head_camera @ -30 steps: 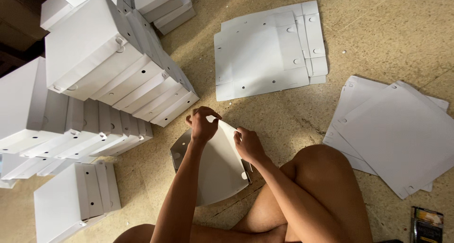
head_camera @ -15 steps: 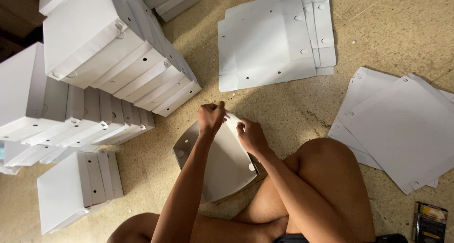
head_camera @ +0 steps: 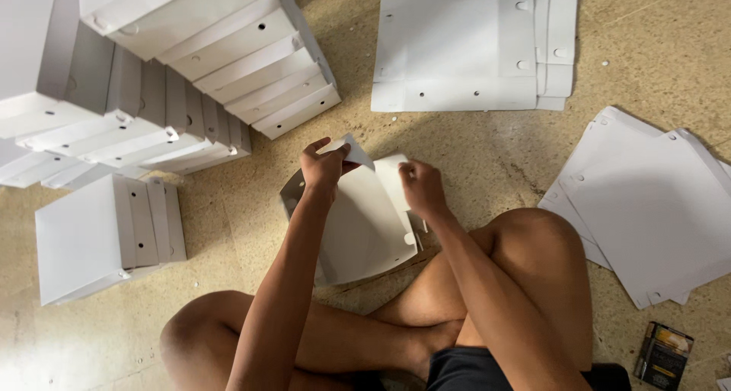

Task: The person assembles white cardboard boxes by hand, folding the flaps and securing the tabs before placing a lid on one.

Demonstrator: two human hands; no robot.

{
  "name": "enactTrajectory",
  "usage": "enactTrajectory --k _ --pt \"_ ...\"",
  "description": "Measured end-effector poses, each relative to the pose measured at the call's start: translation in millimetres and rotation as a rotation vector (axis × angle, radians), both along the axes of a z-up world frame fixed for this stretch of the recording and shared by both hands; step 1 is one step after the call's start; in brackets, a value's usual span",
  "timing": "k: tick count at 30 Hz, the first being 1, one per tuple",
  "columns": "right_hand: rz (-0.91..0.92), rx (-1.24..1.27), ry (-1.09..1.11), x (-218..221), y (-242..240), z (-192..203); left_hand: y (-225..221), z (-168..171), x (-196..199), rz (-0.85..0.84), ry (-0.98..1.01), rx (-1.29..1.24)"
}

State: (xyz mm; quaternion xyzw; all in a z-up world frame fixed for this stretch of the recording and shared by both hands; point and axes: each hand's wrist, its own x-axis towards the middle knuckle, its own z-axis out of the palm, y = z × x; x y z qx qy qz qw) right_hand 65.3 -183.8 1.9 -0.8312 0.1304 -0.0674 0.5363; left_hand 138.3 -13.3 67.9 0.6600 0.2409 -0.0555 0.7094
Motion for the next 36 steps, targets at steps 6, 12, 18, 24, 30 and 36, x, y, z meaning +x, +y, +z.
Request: enactTrajectory --k 6,12,18,24,30,36 --pt "0.009 0.123 0.111 -1 6 16 13 -37 -51 -0.162 -0.174 0.266" --pt "0.119 0.078 0.154 -5 21 0 -2 -64 -96 -0.127 -0.286 0.319" --pt "0.055 0.092 0.199 0 6 -45 -20 -65 -111 -0.194 -0.357 0.283" --pt "-0.078 0.244 0.289 -5 29 4 -22 -52 -110 -0.226 -0.391 0.230" --pt "-0.085 0.448 0.255 -8 37 25 -25 -50 -111 -0.220 -0.443 0.255" --pt "-0.058 0.286 0.182 -5 23 -21 -29 -42 -116 -0.275 -0.532 0.349"
